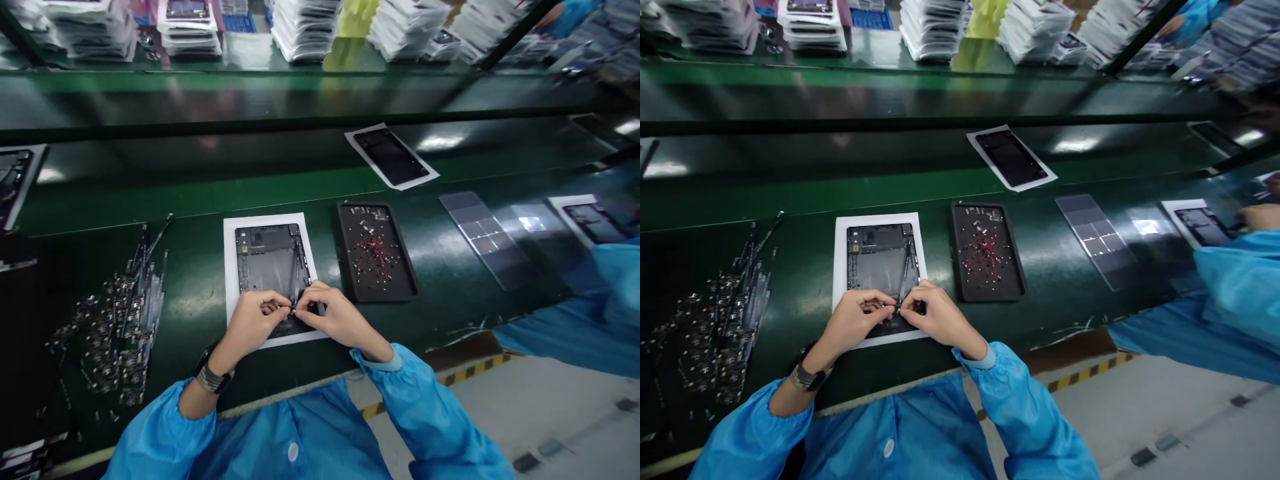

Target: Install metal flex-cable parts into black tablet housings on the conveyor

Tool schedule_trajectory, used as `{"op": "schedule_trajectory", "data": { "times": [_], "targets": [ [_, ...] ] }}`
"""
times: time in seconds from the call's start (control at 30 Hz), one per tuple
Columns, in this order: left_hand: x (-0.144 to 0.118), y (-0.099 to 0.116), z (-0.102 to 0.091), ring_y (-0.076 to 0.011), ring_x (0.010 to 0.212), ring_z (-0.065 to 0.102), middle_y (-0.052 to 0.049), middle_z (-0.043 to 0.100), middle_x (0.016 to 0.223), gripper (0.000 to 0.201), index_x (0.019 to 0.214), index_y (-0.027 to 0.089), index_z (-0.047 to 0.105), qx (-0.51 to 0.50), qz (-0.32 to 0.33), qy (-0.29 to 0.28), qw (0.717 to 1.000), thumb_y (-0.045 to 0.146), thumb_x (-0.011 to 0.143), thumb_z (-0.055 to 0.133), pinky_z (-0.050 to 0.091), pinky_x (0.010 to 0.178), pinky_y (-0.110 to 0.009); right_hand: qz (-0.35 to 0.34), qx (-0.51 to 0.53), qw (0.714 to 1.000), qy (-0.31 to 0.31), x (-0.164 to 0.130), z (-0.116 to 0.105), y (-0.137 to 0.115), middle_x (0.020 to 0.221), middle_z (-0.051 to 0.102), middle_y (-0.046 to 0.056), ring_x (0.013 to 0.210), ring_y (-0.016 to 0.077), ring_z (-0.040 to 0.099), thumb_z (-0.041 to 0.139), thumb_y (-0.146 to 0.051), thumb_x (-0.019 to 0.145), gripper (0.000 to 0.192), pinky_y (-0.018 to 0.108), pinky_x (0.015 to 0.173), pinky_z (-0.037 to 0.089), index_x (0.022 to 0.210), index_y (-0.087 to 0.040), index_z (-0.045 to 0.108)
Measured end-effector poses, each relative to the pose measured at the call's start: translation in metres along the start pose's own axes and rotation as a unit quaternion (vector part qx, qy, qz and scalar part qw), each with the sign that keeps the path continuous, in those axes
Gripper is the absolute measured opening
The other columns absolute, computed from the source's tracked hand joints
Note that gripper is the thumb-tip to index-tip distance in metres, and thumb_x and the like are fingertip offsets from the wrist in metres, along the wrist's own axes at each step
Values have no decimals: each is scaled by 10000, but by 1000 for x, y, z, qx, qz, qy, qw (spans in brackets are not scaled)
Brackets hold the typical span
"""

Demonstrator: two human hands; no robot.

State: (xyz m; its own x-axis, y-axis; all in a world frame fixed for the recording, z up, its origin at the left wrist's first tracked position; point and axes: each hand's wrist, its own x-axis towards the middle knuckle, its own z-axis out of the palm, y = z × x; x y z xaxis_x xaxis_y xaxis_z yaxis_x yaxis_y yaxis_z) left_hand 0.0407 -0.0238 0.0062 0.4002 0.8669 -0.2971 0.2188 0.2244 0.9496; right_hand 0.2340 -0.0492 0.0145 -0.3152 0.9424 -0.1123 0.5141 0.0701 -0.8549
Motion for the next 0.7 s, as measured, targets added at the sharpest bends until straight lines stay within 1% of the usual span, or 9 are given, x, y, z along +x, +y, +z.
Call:
{"op": "schedule_trajectory", "data": {
  "times": [0.07,0.13,0.27,0.33,0.57,0.7],
  "targets": [
    [0,0,0,-171,577,648,-37,711,622,87,754,176,760,-3,-1,1,1000,177,724,678,483,555,-254,9,-7,1000,-1,0,1,0,737,657,19,814,189,558,662,-156,857,126,303,725,439,738,-196,674],
    [0,0,-1,-172,568,653,-39,709,610,85,752,170,759,-14,-15,-5,1000,170,719,681,499,549,-255,7,-11,1000,-6,0,1,0,743,664,21,825,193,555,668,-160,864,125,307,731,434,744,-197,676],
    [-1,3,-3,-163,518,645,-50,705,588,74,760,146,747,-50,-62,-34,996,181,719,696,519,512,-249,-32,10,999,-10,0,0,4,762,681,25,822,195,543,679,-183,880,114,326,762,424,767,-197,683],
    [-1,4,-3,-157,503,638,-52,701,580,65,753,141,742,-62,-70,-43,995,182,718,706,518,498,-243,-48,23,999,-5,-1,0,6,759,679,26,811,195,539,673,-215,894,124,335,773,426,771,-198,681],
    [-1,4,-1,-165,534,663,-50,700,581,55,749,143,743,-82,-77,-40,993,171,704,728,547,525,-251,-47,38,998,6,-3,3,10,755,683,34,812,202,545,663,-302,911,180,357,785,439,762,-201,679],
    [-1,7,2,-174,541,676,-50,698,568,52,738,145,743,-88,-84,-20,992,153,700,708,553,541,-257,-44,63,997,19,-2,3,13,747,690,34,793,200,547,675,-311,902,191,367,787,438,745,-202,685]
  ]
}}
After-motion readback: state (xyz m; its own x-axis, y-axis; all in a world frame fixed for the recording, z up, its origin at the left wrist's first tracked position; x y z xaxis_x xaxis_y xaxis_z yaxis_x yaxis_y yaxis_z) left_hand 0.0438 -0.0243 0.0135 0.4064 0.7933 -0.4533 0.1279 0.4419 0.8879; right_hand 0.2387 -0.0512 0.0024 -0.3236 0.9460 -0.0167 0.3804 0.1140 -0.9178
